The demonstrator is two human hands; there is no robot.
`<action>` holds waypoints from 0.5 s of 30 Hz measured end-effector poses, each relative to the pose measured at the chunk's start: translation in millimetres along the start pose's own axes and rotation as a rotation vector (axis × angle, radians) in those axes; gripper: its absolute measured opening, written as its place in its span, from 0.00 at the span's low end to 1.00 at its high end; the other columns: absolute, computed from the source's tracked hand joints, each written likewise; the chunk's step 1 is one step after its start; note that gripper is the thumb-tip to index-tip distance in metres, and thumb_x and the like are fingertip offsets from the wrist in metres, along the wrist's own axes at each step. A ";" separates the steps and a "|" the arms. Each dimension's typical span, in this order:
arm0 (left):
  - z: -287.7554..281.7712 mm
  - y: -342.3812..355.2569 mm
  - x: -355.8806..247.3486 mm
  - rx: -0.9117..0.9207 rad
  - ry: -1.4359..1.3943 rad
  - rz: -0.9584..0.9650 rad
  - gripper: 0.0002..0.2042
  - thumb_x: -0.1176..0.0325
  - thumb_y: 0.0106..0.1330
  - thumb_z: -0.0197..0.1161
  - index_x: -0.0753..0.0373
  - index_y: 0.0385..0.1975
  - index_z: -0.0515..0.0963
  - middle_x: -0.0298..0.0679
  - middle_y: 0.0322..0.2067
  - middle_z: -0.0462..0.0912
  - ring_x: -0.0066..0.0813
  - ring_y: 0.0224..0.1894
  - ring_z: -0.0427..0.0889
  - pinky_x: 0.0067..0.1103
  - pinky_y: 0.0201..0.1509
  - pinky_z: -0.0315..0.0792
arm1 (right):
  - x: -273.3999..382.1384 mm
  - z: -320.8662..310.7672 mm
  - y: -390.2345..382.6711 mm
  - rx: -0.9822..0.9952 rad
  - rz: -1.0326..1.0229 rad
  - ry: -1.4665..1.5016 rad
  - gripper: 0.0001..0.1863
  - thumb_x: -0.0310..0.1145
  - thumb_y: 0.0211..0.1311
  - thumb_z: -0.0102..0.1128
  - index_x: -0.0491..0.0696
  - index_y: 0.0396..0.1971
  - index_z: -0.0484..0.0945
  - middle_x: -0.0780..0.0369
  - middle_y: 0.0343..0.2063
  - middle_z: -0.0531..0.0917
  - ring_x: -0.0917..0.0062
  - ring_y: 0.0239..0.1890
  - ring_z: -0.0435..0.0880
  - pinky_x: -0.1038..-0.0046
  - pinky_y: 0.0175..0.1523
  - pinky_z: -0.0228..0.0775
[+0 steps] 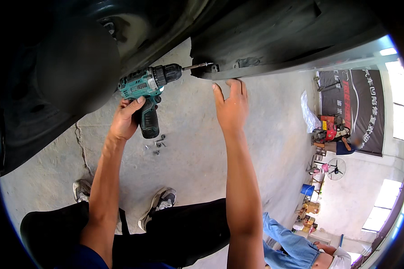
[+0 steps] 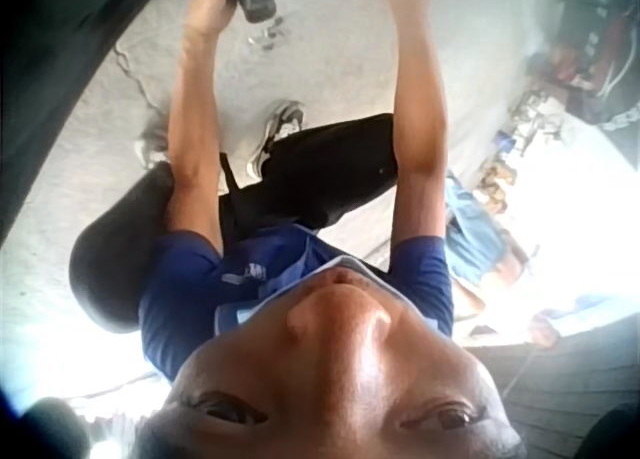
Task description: The person uses a drill to drive screws into a car's wheel well liner and then snaps the bumper trim back onto the vehicle frame by hand.
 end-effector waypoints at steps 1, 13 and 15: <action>-1.1 0.0 1.4 -0.004 0.010 0.002 0.18 0.62 0.66 0.69 0.59 0.53 0.78 0.35 0.46 0.85 0.27 0.48 0.82 0.27 0.56 0.73 | 1.0 3.2 1.1 -0.008 0.005 -0.018 0.16 0.40 0.63 0.68 0.45 0.42 0.76 0.58 0.43 0.80 0.60 0.47 0.78 0.59 0.50 0.71; -3.1 6.6 -6.3 -0.013 0.033 0.026 0.21 0.62 0.66 0.68 0.60 0.56 0.76 0.37 0.47 0.84 0.29 0.49 0.82 0.28 0.56 0.74 | -14.3 14.9 8.1 -0.213 0.118 -0.042 0.16 0.42 0.63 0.69 0.48 0.29 0.73 0.64 0.29 0.80 0.66 0.32 0.79 0.62 0.34 0.70; -4.9 6.7 -12.2 -0.024 0.024 0.046 0.20 0.63 0.66 0.68 0.60 0.56 0.76 0.37 0.47 0.84 0.29 0.49 0.83 0.28 0.56 0.74 | -6.9 11.7 7.8 -0.210 0.025 -0.077 0.15 0.41 0.63 0.68 0.48 0.29 0.73 0.64 0.26 0.80 0.66 0.29 0.80 0.63 0.32 0.70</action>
Point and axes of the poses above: each hand's wrist, its own y-axis towards the middle knuckle, its own z-axis out of the palm, x = y × z, the point moved 9 cm from there along y, towards the middle knuckle
